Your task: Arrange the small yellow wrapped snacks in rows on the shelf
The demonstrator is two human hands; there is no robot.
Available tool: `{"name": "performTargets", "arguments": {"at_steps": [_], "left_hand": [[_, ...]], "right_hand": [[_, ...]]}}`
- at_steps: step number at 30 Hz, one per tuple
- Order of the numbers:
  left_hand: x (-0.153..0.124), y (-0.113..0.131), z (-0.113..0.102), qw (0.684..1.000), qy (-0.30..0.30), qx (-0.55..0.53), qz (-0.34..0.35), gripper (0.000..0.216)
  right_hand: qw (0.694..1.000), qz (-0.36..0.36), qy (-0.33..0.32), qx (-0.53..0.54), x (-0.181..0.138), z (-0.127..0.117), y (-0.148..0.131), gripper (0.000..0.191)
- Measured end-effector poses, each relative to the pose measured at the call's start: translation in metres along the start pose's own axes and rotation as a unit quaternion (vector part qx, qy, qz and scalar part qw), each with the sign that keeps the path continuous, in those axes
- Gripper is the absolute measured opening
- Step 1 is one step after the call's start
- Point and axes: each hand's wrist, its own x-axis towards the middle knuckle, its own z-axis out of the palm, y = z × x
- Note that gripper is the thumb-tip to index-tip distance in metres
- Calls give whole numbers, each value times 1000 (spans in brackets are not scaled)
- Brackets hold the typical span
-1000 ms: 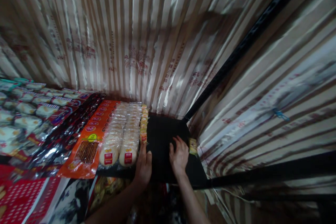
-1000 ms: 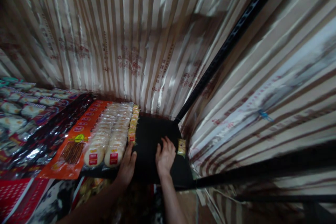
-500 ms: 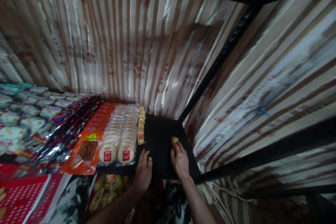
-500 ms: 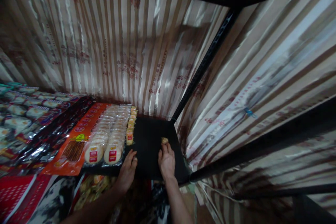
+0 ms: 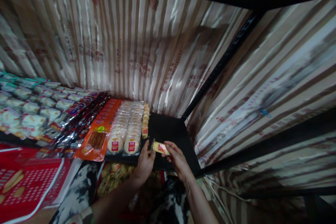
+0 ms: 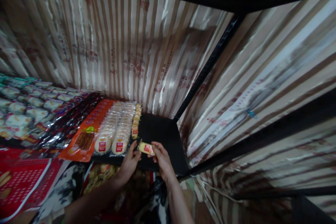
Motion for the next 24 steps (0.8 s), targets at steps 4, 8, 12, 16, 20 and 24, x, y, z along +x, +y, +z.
{"name": "performTargets", "arguments": {"at_steps": [4, 8, 12, 16, 20, 24], "left_hand": [[0, 3, -1, 998, -28, -47, -8, 41], [0, 1, 0, 993, -20, -105, -43, 35], [2, -5, 3, 983, 41, -170, -57, 37], [7, -11, 3, 984, 55, -149, -85, 36], [7, -12, -1, 986, 39, -111, -122, 46], [3, -15, -3, 993, 11, -54, -100, 48]], "right_hand": [[998, -1, -37, -41, 1, 1, -3, 46], [999, -29, -11, -18, 4, 12, 3, 50], [998, -47, 9, 46, 6, 33, 18, 44], [998, -64, 14, 26, 15, 47, 31, 37], [991, -108, 34, -77, 35, 49, 34, 38], [963, -146, 57, -220, 54, 53, 37, 40]]}}
